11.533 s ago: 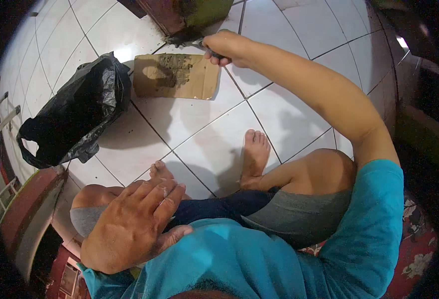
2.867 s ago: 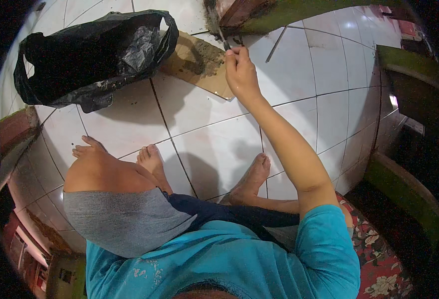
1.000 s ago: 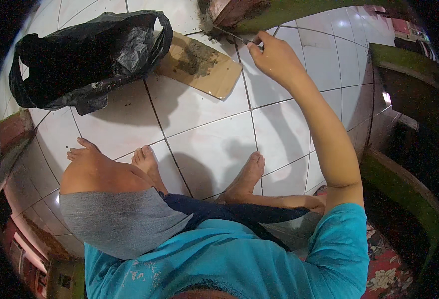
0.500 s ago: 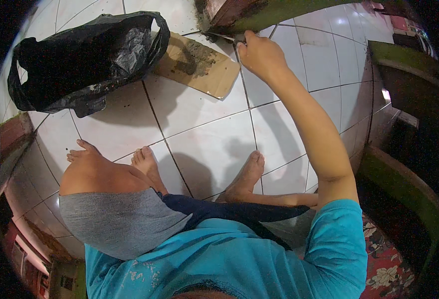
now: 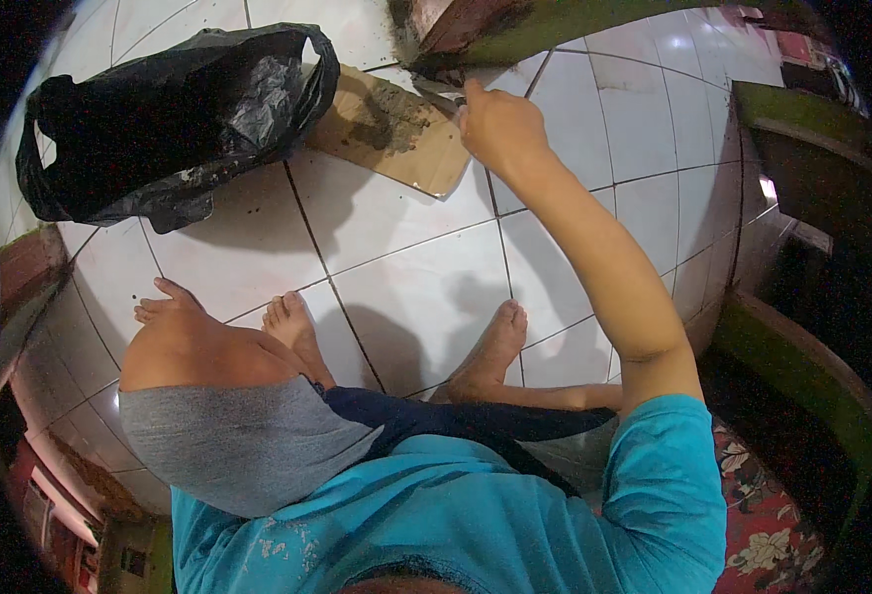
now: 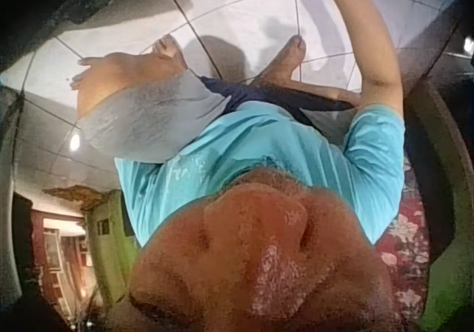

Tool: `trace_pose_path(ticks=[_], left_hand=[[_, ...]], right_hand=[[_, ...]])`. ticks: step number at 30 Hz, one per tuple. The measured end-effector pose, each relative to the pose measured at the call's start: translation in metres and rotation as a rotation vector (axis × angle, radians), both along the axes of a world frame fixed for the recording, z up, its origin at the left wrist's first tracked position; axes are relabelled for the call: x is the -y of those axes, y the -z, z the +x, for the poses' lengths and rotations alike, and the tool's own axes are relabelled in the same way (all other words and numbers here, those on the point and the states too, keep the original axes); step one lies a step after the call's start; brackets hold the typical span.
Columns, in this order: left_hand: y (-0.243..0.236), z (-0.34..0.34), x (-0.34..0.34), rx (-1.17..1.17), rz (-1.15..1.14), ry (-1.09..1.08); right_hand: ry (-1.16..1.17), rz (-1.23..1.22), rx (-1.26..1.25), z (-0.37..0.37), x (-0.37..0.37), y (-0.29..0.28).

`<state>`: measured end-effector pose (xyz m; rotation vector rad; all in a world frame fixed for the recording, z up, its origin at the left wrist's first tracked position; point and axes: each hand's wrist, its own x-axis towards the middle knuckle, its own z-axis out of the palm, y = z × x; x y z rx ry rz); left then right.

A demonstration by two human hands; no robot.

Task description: The person applies mortar to the edge of a wall near a doorway using a putty knife, taking mortar from a black plastic bag.

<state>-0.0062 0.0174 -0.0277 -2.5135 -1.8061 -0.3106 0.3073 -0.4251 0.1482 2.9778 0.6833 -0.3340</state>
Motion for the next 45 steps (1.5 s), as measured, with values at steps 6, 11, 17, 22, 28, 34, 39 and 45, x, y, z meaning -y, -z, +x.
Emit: trace_pose_path(ticks=[6, 11, 17, 22, 28, 34, 39, 45], left_hand=[[0.000, -0.006, -0.006, 0.000, -0.026, -0.023], [-0.004, -0.004, -0.002, 0.019, -0.002, 0.001], [-0.005, -0.001, -0.001, -0.010, -0.022, -0.002], [0.007, -0.010, -0.012, -0.005, 0.019, 0.006], [0.013, -0.004, -0.003, -0.029, -0.016, 0.013], [0.058, -0.063, -0.061, -0.475, 0.284, 0.098], [0.012, -0.002, -0.003, -0.054, -0.047, -0.017], [0.009, -0.008, -0.012, -0.056, 0.172, 0.024]], right_hand=[[0.060, -0.044, 0.001, -0.020, -0.011, -0.004], [0.093, -0.057, -0.050, -0.038, -0.014, 0.004], [0.239, 0.121, -0.120, -0.049, -0.011, 0.034], [0.368, 0.296, -0.198, -0.051, -0.016, 0.057], [0.456, 0.428, -0.202, -0.042, -0.011, 0.038], [0.395, 0.400, -0.290, -0.027, -0.031, 0.000], [0.374, 0.375, -0.147, -0.018, -0.002, 0.001], [0.364, 0.398, -0.160, -0.020, -0.008, -0.010]])
